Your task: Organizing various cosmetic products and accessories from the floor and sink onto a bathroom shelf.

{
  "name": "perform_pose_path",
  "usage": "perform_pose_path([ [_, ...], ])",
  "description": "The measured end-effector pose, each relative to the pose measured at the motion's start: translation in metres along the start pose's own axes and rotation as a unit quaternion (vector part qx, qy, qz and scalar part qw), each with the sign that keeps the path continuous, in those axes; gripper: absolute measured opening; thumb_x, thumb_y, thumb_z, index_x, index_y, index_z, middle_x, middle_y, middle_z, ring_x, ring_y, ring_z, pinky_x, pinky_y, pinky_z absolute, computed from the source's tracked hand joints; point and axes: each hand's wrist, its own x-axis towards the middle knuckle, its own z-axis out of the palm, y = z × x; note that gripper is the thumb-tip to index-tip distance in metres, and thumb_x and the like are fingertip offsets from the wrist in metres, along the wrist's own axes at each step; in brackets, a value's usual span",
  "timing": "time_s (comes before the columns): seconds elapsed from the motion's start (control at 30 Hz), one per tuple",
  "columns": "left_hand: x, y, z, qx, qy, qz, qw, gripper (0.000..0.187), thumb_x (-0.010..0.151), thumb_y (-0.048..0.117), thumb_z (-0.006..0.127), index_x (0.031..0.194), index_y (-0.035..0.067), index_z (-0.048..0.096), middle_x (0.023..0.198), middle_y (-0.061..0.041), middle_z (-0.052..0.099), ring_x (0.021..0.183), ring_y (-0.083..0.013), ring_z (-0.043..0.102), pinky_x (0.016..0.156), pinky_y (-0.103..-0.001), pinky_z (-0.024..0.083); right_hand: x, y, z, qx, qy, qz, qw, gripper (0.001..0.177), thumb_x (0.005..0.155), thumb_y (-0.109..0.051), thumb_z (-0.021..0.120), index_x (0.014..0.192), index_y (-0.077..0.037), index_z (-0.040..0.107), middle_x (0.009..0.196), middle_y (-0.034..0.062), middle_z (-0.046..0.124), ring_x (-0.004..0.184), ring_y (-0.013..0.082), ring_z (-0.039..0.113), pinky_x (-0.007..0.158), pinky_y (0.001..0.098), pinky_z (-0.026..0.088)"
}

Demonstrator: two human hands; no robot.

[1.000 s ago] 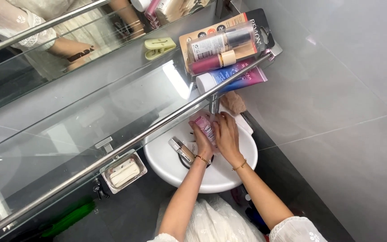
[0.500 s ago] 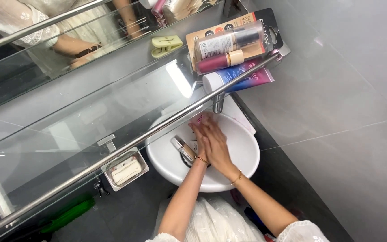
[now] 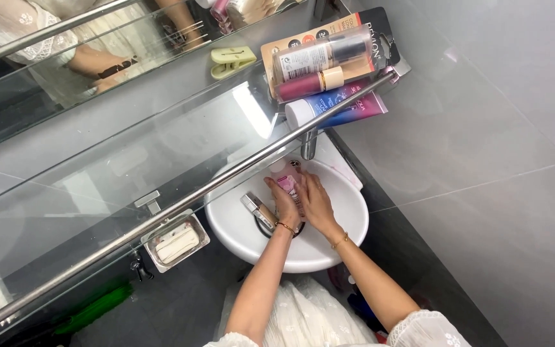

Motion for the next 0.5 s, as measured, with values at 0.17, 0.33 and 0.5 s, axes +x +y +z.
perform_pose_path([
  [0.17,-0.026,0.022,0.017,-0.009,0.007,0.033,0.999,0.086,0.093,0.07,0.015,0.153,0.009,0.021,0.16,-0.013,0.017,0.146,-0.0289,0.017,0.121,-0.041,0.01,0.012,0.002,-0.01,0.018,-0.022,0.057,0.998,0.06,0.097,-0.048,0.042,0.144,-0.01,0.043,0.145,0.0178,0.044,0.136,0.034,0.039,0.113,0.0483,0.03],
  [0.33,0.019,-0.004,0.007,-0.013,0.021,0.111,0.993,0.075,0.099,0.061,0.023,0.15,0.006,0.024,0.158,-0.019,0.019,0.145,-0.0337,0.019,0.121,-0.042,0.009,0.007,-0.02,-0.019,0.004,-0.042,0.04,0.998,0.081,0.085,-0.058,0.061,0.145,-0.006,0.041,0.146,0.0188,0.044,0.135,0.0363,0.04,0.111,0.0507,0.032],
  [0.5,0.006,-0.009,0.0,0.062,-0.015,0.06,0.996,0.075,0.097,0.059,0.017,0.153,0.01,0.011,0.16,-0.014,0.007,0.148,-0.0295,0.006,0.12,-0.041,0.003,0.019,0.02,-0.015,-0.108,-0.008,-0.063,0.992,0.053,0.093,-0.034,0.058,0.133,-0.001,0.052,0.13,0.0213,0.057,0.123,0.0374,0.052,0.104,0.0476,0.042],
])
